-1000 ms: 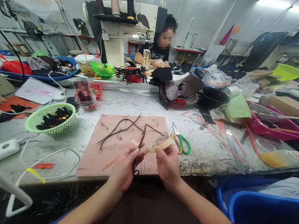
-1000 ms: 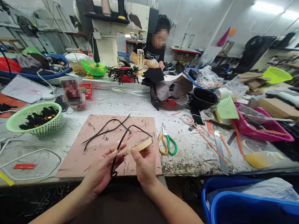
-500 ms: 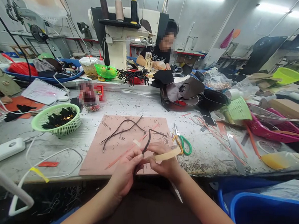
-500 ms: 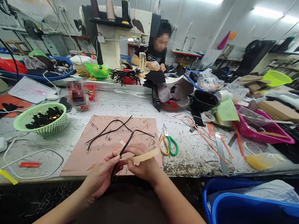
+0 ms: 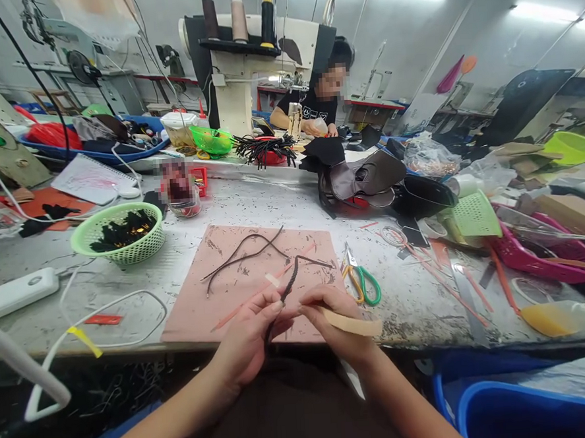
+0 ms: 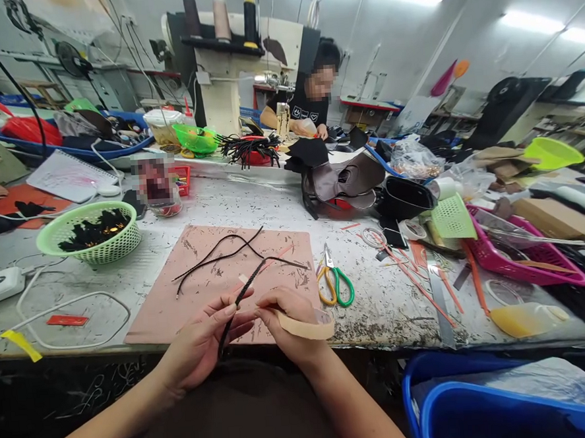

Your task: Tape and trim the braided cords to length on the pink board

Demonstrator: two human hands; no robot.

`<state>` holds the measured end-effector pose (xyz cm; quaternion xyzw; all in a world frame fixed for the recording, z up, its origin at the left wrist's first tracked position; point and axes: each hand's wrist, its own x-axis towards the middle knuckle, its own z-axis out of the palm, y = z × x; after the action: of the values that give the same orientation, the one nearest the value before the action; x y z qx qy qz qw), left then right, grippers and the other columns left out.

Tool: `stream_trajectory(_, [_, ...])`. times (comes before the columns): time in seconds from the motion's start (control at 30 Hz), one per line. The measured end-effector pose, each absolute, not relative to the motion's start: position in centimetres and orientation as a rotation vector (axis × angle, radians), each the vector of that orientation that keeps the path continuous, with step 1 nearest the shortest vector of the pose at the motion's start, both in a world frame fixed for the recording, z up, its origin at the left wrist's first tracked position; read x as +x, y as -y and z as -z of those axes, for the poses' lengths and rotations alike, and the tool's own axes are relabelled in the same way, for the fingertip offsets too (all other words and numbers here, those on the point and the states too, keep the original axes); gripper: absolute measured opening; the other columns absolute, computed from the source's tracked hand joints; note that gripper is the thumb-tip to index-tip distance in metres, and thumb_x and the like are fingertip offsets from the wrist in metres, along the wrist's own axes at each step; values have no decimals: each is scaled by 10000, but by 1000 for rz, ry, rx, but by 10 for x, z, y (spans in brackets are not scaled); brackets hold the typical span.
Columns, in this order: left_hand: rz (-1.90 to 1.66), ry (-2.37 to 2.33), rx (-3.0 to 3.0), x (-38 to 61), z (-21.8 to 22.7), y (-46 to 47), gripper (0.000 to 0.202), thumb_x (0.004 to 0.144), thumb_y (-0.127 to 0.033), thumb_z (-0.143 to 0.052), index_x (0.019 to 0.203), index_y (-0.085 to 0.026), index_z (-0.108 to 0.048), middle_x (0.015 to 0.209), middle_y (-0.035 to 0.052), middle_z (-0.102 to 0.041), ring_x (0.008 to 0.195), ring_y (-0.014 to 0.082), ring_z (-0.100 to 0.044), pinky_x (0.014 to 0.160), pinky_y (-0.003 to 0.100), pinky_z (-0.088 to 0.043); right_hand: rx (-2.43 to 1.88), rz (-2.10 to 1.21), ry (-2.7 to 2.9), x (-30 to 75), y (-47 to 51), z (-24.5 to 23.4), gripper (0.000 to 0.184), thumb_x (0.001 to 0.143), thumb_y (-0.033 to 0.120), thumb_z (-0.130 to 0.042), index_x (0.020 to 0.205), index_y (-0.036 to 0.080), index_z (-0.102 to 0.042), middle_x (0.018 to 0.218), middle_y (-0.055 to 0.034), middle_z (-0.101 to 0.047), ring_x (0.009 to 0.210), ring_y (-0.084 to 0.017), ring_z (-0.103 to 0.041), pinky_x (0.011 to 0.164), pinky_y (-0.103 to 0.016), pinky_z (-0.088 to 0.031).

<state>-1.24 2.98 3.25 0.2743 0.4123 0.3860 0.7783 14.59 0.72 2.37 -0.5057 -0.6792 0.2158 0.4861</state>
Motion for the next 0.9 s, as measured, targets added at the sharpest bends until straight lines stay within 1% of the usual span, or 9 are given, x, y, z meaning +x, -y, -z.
stream_trajectory(0.07, [-865,-914,583,-12,-31,-31,219,583,-298,-744,608,-178,-562,1053,26,-570,967,191,-526,769,297,-438,-1216,-476,1466,140,-4,-22,60,750,154,-595,747,213,-585,676,7,-615,615,-125,-571,574,-241,-465])
stream_trajectory(0.1, [-883,-934,574,-12,-29,-32,198,588,-288,-738,620,-180,-575,1034,26,-571,978,182,-508,749,270,-434,-1208,-495,1379,138,-3,-22,67,738,156,-607,762,215,-587,683,10,-614,613,-122,-570,570,-238,-466])
stream_trajectory(0.13, [-900,-955,564,-12,-28,-32,179,590,-277,-736,641,-183,-593,984,23,-577,949,163,-505,722,240,-427,-1192,-553,1308,135,-2,-20,86,721,156,-623,772,216,-589,683,14,-612,606,-118,-568,558,-232,-465])
stream_trajectory(0.2, [-921,-970,554,-11,-27,-32,162,589,-261,-733,671,-183,-617,840,2,-570,814,118,-505,661,192,-404,-1128,-746,1196,128,-3,-17,135,681,150,-646,786,216,-592,680,22,-609,596,-113,-564,534,-221,-462])
stream_trajectory(0.27, [-933,-942,565,-10,-26,-31,151,590,-252,-731,654,-175,-619,723,-20,-533,684,86,-471,609,173,-386,-1045,-919,1079,121,-6,-13,152,666,149,-648,789,218,-591,675,31,-607,598,-107,-561,538,-217,-464])
stream_trajectory(0.37, [-951,-883,579,-9,-27,-28,147,598,-248,-729,622,-166,-609,655,-33,-498,599,71,-424,579,174,-379,-971,-1035,919,111,-11,-6,157,665,164,-660,795,218,-590,692,35,-607,635,-104,-562,592,-227,-473])
stream_trajectory(0.53, [-981,-853,597,-8,-27,-27,147,591,-236,-731,608,-168,-602,621,-39,-481,571,72,-399,559,178,-369,-919,-1129,829,104,-12,-2,200,646,184,-694,812,215,-587,697,38,-601,642,-104,-561,607,-236,-472])
stream_trajectory(0.8, [-1009,-877,659,-9,-26,-27,143,596,-237,-732,609,-176,-603,615,-40,-506,586,84,-408,573,187,-360,-1003,-1038,876,103,-11,-3,185,651,204,-688,792,206,-569,730,19,-606,675,-121,-577,620,-255,-490])
stream_trajectory(0.9, [-1038,-892,704,-10,-26,-27,135,581,-242,-742,606,-183,-624,622,-32,-543,636,104,-453,628,200,-385,-1046,-991,915,103,-10,-8,170,643,202,-673,771,202,-561,727,11,-602,662,-124,-573,603,-254,-494])
